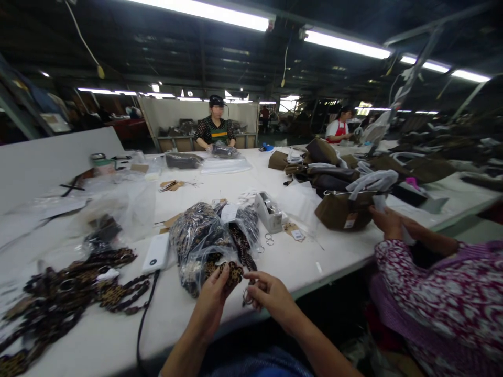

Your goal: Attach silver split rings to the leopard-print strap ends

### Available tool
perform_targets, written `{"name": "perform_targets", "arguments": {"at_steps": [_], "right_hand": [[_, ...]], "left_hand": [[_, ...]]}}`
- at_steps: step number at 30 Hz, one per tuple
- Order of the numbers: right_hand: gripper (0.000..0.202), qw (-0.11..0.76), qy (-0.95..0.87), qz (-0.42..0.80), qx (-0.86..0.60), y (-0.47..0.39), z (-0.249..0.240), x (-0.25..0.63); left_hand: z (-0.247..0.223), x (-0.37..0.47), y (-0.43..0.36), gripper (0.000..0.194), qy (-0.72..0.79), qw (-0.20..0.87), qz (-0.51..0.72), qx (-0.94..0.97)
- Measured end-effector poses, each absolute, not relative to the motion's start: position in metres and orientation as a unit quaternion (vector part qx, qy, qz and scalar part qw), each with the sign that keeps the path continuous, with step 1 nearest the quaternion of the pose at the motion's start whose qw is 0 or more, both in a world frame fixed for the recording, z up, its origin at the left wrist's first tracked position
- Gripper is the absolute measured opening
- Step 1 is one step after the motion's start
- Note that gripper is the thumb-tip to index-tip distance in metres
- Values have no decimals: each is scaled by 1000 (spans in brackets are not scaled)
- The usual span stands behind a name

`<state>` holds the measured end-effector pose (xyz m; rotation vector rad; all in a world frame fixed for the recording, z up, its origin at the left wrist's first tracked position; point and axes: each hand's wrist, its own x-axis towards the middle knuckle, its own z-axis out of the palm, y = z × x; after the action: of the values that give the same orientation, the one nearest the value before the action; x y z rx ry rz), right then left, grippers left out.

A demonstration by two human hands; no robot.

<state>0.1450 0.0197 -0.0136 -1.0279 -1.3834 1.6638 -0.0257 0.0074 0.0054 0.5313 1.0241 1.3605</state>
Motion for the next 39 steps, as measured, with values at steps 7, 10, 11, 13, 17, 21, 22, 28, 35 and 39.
{"name": "perform_targets", "arguments": {"at_steps": [7,10,11,13,17,21,22,28,35,39], "right_hand": [[32,454,-324,768,-315,7,-1,111],[29,467,-388,714,-350,10,1,115],[27,462,-445,672,-370,11,3,119],[18,442,-576,559,-401,12,9,128],[17,389,-748,356,-404,12,17,139],[23,350,-808,230,-413,11,15,138],[24,341,-817,208,-416,10,14,137],[23,276,-847,152,-429,6,14,136],[28,250,-847,158,-441,1,20,139],[23,242,-846,153,-449,0,21,139]], "left_hand": [[-4,-18,-9,37,492,523,585,376],[-5,-23,-18,41,460,531,587,402],[-3,-27,-20,44,457,531,586,408],[3,-35,-22,45,495,491,565,441],[19,-41,-21,22,584,305,479,581],[24,-33,-22,17,598,176,421,659],[23,-31,-22,18,602,154,415,664],[18,-28,-24,6,590,127,394,693],[19,-26,-26,7,581,164,378,702],[15,-26,-25,6,586,166,371,702]]}}
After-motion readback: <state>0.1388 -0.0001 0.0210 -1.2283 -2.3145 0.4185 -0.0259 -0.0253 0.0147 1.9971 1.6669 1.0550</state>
